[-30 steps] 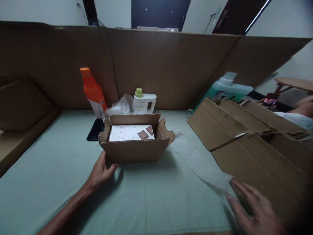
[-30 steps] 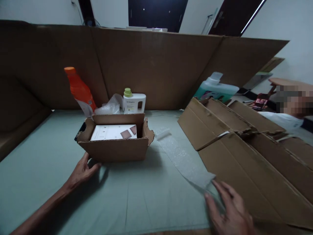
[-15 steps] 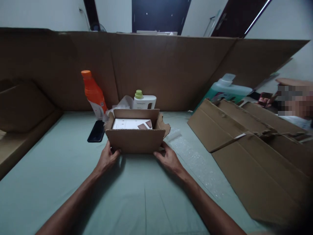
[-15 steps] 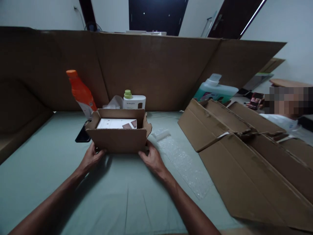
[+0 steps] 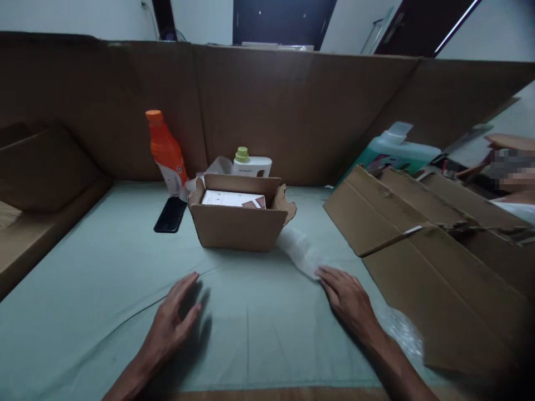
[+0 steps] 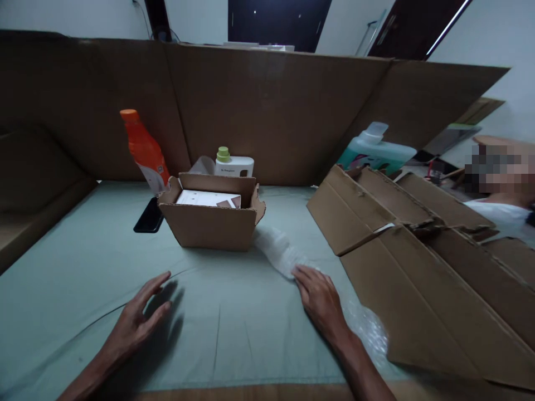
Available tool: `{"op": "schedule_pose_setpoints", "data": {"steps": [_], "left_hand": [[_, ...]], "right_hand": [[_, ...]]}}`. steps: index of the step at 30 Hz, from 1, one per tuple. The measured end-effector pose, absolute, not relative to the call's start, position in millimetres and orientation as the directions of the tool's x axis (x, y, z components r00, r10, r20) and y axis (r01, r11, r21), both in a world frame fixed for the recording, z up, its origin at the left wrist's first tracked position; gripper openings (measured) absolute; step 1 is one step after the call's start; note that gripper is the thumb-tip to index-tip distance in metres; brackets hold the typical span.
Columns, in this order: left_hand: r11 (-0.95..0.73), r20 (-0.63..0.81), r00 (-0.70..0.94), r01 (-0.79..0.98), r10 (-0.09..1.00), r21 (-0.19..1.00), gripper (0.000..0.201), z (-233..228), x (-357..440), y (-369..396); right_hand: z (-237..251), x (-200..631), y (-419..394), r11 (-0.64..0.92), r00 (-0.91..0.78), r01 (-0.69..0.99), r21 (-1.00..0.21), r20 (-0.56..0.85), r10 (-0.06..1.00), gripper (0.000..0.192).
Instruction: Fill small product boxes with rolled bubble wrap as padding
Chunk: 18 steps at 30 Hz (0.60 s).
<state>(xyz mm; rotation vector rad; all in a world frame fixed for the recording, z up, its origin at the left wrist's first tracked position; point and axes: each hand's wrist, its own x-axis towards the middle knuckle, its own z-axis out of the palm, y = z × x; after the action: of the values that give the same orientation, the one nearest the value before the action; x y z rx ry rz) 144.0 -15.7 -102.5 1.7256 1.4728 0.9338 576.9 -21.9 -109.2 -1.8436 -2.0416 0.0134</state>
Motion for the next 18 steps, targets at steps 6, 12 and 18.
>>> {"op": "schedule_pose_setpoints", "data": {"steps": [6, 12, 18], "left_hand": [[0.196, -0.258, 0.247, 0.249, 0.934, 0.948, 0.084, -93.8, 168.0, -46.5], [0.191, -0.244, 0.177, 0.271, 0.953, 0.944, 0.085, -94.5, 159.6, -35.6], [0.049, 0.047, -0.12, 0.684, 0.992, 0.728, 0.079, -76.7, 107.6, -16.8]], "right_hand": [[-113.5, 494.1, -98.4, 0.504, -0.397, 0.803, -0.319, 0.343, 0.851, 0.048], [-93.7, 408.2, -73.8, 0.608, -0.591, 0.682, -0.406, 0.184, 0.786, 0.041], [-79.6, 449.6, -52.9, 0.477, -0.482, 0.718, -0.507, 0.132, 0.866, 0.039]]}}
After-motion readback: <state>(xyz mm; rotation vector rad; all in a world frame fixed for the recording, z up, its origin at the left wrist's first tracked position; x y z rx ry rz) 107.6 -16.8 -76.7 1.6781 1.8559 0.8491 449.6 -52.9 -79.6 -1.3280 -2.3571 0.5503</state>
